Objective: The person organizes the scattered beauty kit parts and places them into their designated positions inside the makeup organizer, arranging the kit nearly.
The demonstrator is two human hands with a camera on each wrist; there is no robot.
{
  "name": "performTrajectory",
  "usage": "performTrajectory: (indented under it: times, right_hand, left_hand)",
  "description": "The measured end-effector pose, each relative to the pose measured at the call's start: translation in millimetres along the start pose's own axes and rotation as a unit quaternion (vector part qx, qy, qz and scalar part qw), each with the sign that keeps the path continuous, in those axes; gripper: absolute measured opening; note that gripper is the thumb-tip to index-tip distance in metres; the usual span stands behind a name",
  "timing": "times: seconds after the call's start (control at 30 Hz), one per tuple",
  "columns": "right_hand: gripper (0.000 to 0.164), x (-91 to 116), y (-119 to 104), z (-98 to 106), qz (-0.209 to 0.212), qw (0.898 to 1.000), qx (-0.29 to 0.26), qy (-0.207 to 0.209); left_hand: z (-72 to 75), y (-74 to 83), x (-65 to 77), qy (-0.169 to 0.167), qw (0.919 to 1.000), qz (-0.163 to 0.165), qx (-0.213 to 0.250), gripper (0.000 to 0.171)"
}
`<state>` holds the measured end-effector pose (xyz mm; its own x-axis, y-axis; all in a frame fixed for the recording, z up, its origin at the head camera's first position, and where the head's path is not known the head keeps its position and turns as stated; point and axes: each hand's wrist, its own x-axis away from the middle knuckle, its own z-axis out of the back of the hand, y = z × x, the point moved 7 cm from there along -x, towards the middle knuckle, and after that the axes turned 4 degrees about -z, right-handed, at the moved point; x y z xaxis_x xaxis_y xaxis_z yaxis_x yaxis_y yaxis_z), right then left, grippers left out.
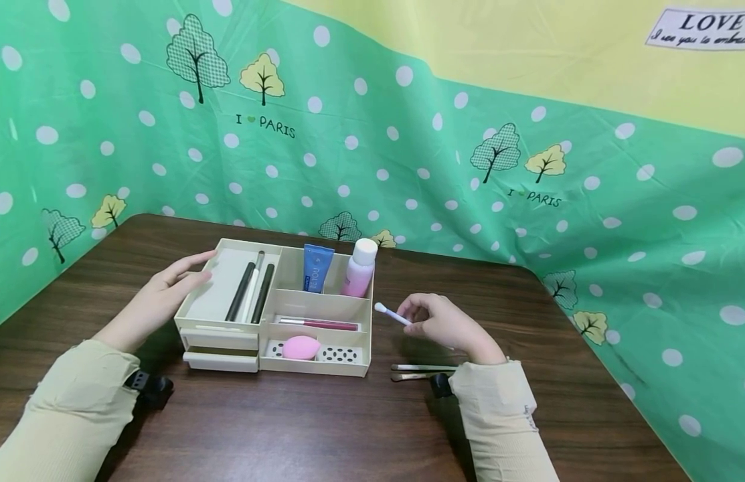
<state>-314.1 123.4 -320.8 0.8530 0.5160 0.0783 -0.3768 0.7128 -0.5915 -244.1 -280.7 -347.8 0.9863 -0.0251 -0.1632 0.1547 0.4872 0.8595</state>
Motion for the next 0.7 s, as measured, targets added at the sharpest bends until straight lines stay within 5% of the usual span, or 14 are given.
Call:
performTrajectory:
  times: [0.7]
  right_hand:
    - [0.018,5,-22,6,0.021,0.998,-0.033,0.042]
  left_hand:
    - [0.2,-0.5,-0.7,0.004,1.0000,-0.002,-0.004,0.059]
